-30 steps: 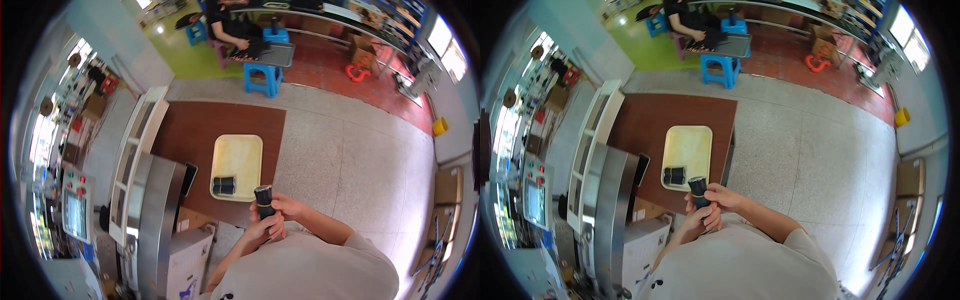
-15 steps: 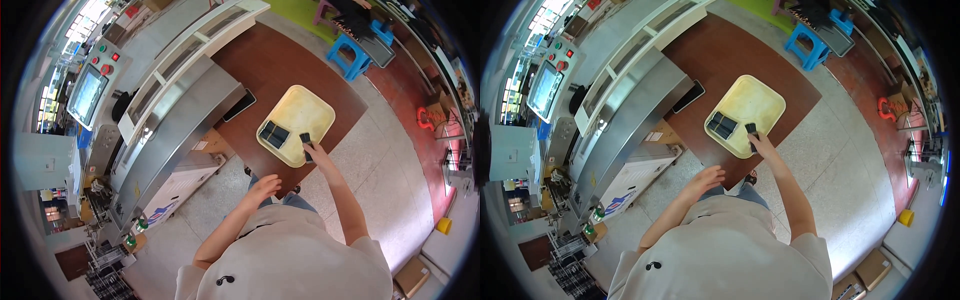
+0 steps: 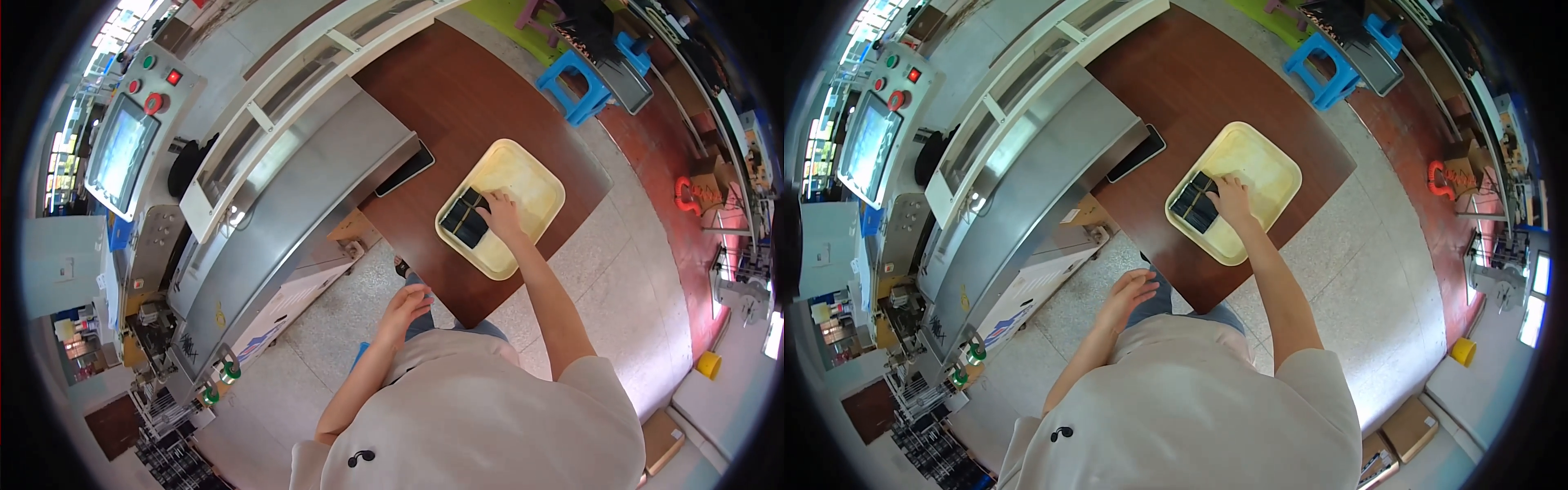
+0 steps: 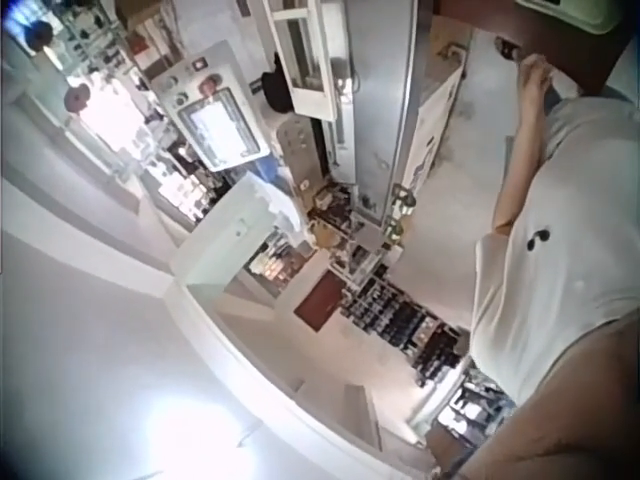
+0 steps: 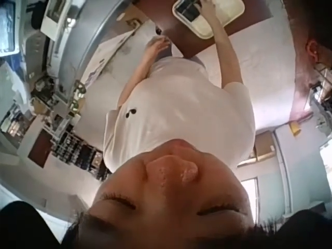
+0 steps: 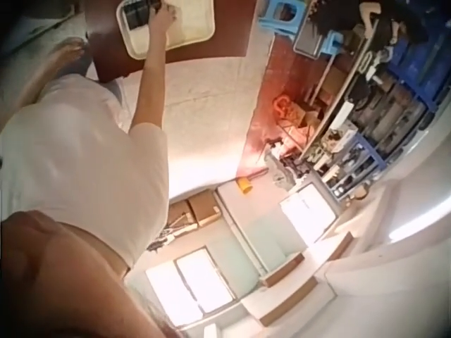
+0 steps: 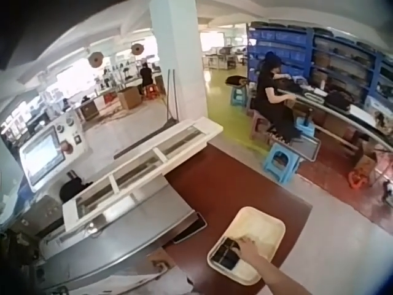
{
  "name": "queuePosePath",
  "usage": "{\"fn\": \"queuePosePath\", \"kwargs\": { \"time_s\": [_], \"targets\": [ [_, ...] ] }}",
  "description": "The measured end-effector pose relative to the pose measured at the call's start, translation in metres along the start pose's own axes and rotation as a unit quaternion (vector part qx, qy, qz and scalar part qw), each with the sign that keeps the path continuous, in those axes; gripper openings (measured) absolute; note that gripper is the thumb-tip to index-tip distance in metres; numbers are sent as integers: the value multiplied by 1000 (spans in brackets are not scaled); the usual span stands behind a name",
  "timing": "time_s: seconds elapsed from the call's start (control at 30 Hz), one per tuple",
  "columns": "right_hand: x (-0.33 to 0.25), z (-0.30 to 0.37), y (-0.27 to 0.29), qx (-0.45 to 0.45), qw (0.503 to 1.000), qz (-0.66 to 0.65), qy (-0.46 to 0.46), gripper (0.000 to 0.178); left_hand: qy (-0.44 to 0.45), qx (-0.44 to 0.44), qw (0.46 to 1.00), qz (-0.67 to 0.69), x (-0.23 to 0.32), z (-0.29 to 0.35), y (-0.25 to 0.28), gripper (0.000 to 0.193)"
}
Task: Assembling electronic components at a production floor workstation.
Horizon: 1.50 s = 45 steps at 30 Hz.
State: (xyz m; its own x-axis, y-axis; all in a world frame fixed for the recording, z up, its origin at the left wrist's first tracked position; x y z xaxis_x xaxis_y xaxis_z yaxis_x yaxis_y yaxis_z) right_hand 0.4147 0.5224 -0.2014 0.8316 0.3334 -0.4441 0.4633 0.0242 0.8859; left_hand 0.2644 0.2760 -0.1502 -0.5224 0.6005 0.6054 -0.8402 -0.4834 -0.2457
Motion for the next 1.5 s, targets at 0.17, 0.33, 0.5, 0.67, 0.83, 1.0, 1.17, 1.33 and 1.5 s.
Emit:
{"fn": "queuePosePath", "kwargs": {
  "time_s": [0.17, 0.33, 0.5, 0.67, 0.83, 1.0, 1.17, 1.33, 1.5],
  "targets": [
    [7, -1, -1, -34, 995, -89, -17, 36, 36, -54, 995, -78, -22, -55, -14, 50],
    [20, -2, -10, -40, 989, -138, -34, 33, 50, -42, 984, -167, -20, -110, -37, 63],
    [16, 0, -12, -51, 991, -112, -59, 30, 26, -116, 971, -209, -7, -115, -73, 61],
    [3, 1, -11, -22, 995, -75, -60, 29, 36, -101, 968, -228, -18, -126, -69, 60],
    [50, 8, -18, 26, 958, -243, -153, 30, -2, -86, 956, -279, -17, -142, -71, 46],
    [103, 47, -16, 70, 752, -548, -359, 38, -209, -10, 908, -362, 33, -158, -54, 36],
    [62, 81, -25, 24, 630, -653, -419, 49, -340, 86, 837, -420, 69, -150, -39, 38],
    [46, 93, -29, 15, 600, -661, -451, 56, -243, 15, 839, -487, 65, -122, -92, 43],
    [35, 87, -24, 3, 652, -655, -382, 57, -318, 35, 813, -486, 58, -118, -96, 40]
  ]
}}
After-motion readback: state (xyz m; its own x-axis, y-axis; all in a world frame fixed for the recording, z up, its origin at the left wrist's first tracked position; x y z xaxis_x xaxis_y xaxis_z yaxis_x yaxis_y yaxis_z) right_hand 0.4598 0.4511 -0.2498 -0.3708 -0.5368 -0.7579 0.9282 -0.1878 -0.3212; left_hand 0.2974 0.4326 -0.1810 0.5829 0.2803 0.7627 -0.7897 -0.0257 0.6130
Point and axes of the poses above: each hand's wrist, its own z-axis away from the middle knuckle, its own y-axis out of the back of the hand, x = y × z, the point moved 10 cm from there along -z, towards the middle knuckle, and after that the axes turned 10 degrees about x, right-handed, at the moved point
